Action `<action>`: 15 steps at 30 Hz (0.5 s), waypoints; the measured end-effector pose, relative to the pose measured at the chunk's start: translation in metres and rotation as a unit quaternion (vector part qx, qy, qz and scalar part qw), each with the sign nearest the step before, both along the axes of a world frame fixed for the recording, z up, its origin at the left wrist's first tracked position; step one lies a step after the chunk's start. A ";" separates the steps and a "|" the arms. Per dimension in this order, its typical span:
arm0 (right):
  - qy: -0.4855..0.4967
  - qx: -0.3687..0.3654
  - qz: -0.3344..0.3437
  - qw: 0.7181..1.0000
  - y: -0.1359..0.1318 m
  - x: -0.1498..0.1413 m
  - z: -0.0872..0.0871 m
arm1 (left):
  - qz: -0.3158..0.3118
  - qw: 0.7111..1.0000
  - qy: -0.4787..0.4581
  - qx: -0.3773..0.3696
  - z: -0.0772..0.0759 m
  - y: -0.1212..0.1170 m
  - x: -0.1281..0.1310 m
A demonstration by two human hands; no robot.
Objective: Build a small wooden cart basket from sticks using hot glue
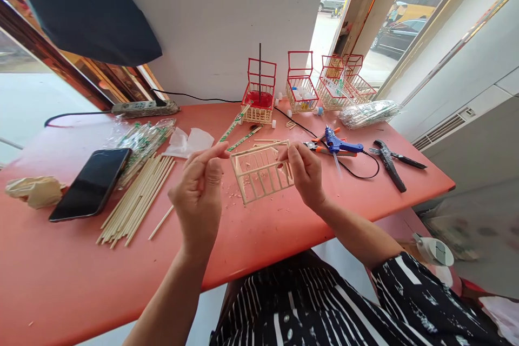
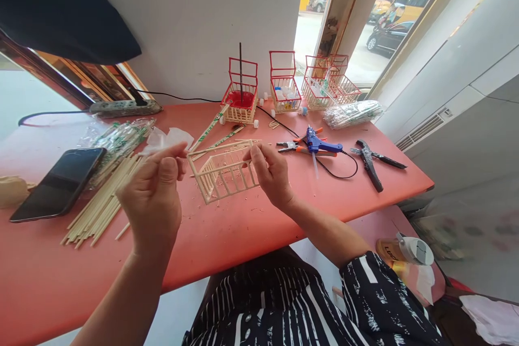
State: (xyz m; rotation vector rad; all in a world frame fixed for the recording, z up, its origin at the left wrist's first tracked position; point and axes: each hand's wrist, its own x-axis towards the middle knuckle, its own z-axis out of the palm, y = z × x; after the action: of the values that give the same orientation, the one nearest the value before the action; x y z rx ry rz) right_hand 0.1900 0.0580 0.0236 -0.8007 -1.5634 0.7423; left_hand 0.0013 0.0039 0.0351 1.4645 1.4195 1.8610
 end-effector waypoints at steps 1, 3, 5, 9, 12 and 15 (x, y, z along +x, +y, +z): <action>-0.002 -0.001 -0.003 1.000 0.000 0.000 0.000 | 0.015 1.000 0.019 0.003 0.000 -0.002 0.001; -0.001 -0.001 -0.004 1.000 0.000 0.000 0.000 | 0.033 0.999 0.038 0.004 0.000 -0.003 0.004; -0.001 0.002 -0.006 1.000 0.000 -0.001 -0.001 | 0.036 0.999 0.031 -0.013 0.000 -0.004 0.007; -0.007 -0.001 -0.005 1.000 -0.001 -0.003 -0.002 | 0.032 0.998 -0.019 -0.042 -0.001 -0.002 0.009; -0.008 0.000 0.003 1.000 -0.001 -0.004 -0.003 | 0.026 0.998 -0.018 -0.050 0.000 -0.001 0.008; -0.007 -0.005 0.007 1.000 -0.001 -0.005 -0.004 | 0.032 0.998 -0.009 -0.049 0.002 -0.002 0.008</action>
State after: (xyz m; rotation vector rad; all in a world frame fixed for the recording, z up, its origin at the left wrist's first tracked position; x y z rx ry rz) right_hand 0.1855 0.0568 0.0194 -0.8040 -1.5801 0.7569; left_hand 0.0090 0.0016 0.0375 1.3683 1.5425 1.8105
